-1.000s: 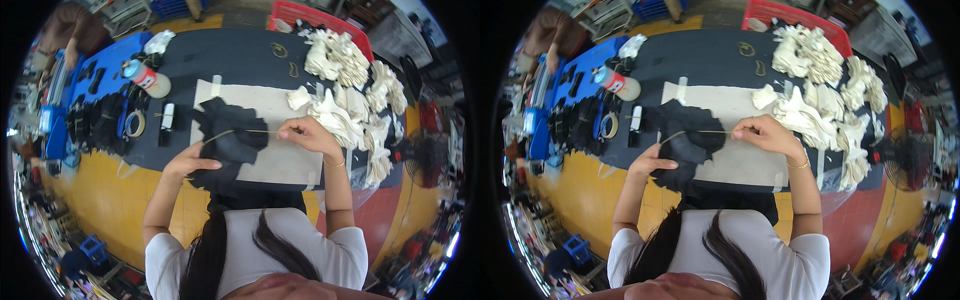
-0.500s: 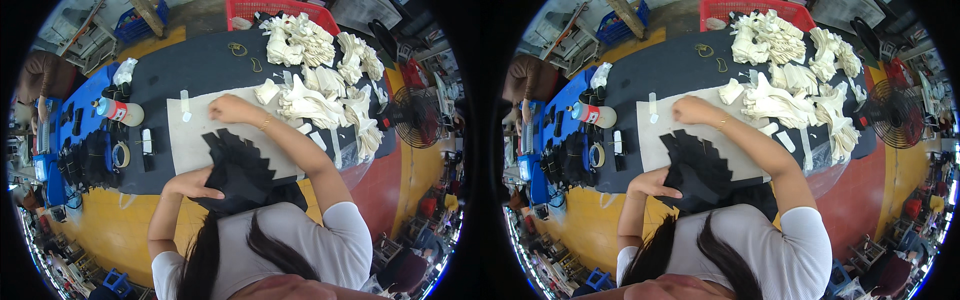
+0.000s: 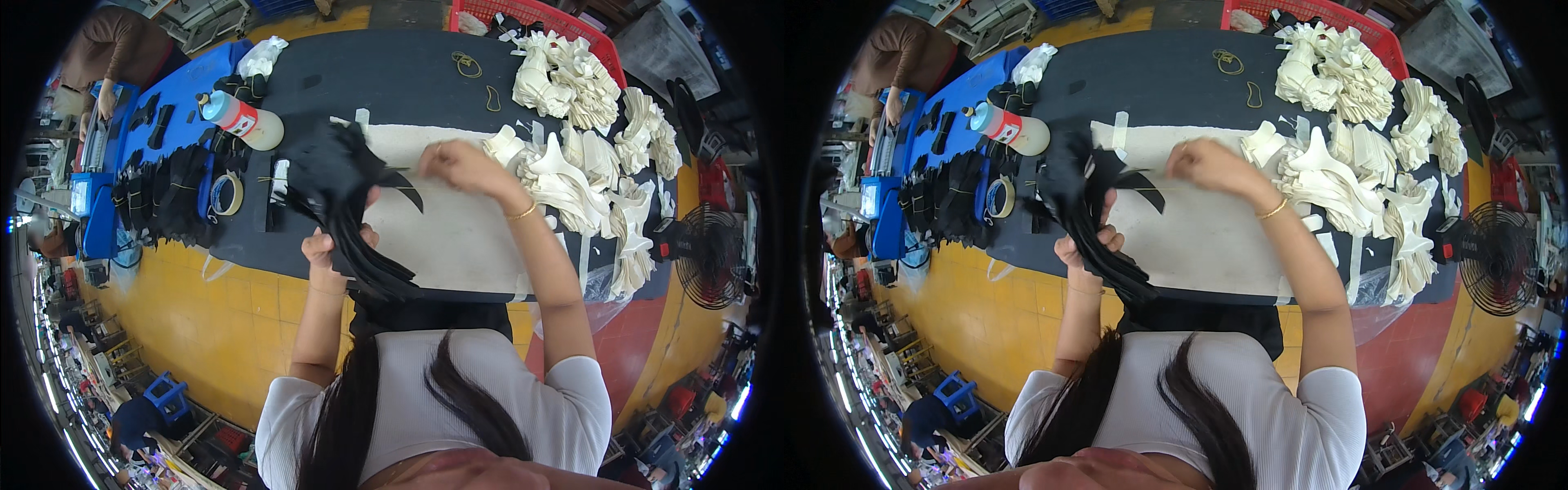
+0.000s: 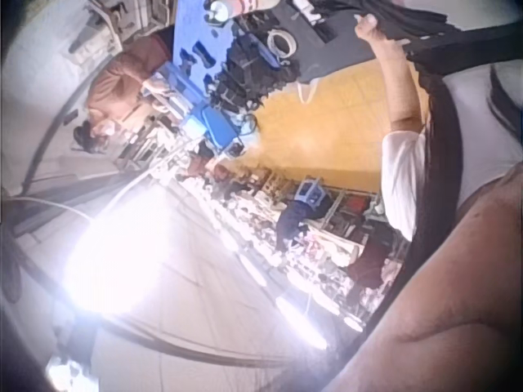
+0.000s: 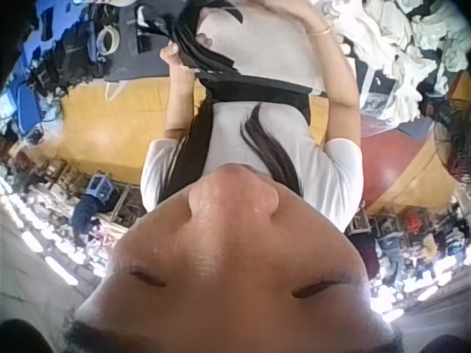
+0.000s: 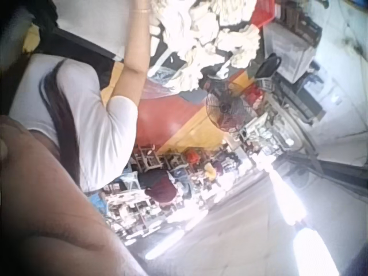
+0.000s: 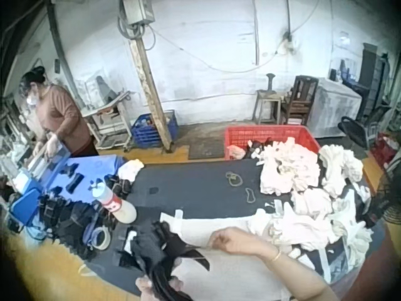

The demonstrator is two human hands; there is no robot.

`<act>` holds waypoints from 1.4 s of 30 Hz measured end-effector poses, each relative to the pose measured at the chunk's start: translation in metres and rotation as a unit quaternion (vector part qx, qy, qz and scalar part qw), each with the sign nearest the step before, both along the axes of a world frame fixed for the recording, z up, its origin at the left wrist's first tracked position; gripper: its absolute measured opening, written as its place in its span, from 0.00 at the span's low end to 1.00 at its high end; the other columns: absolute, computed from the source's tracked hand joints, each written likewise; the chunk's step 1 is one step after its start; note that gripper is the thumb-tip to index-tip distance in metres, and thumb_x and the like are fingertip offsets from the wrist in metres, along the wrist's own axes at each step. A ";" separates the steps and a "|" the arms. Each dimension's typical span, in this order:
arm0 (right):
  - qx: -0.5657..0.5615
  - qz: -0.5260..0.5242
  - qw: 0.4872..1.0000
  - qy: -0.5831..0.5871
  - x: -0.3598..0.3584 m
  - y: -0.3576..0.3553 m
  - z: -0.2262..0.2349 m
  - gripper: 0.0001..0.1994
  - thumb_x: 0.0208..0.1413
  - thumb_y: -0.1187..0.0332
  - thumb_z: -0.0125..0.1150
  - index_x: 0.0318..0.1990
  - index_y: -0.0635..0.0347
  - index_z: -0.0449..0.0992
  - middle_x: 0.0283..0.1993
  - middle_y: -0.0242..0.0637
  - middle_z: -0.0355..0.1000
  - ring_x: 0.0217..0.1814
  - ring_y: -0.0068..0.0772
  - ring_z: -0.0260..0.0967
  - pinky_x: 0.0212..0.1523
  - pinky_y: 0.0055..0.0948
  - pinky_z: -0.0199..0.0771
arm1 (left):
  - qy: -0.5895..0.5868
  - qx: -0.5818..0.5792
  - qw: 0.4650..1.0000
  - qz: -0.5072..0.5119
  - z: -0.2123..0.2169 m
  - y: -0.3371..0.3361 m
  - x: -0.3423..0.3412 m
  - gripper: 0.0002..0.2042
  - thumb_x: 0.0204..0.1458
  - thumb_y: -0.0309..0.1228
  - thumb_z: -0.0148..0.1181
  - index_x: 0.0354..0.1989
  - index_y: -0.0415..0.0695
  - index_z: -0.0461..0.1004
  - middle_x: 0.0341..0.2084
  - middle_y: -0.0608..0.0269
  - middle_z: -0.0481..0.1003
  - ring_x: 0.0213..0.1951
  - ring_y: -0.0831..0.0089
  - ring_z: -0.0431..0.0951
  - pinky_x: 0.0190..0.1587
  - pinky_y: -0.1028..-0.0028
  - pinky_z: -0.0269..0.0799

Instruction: The person assembles gloves by hand at a workbench. They place white foam inserts into black glove shells, then fold and stack the finished gloves. The person also handles white gloves and foam pieces, organizing them on the table.

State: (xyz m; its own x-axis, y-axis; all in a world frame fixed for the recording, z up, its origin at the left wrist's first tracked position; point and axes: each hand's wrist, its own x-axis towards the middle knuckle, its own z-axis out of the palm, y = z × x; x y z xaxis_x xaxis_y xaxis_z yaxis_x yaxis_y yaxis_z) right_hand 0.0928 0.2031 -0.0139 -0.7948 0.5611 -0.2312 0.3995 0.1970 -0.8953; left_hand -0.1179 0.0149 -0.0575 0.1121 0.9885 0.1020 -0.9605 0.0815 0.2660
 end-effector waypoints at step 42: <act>0.304 -0.097 0.936 0.149 -0.024 -0.065 0.022 0.13 0.51 0.69 0.69 0.44 0.59 0.79 0.55 0.38 0.69 0.49 0.41 0.70 0.54 0.34 0.70 | 0.320 -0.263 0.907 0.082 0.036 -0.005 0.037 0.28 0.53 0.24 0.63 0.64 0.37 0.64 0.55 0.57 0.73 0.55 0.67 0.76 0.58 0.71 0.71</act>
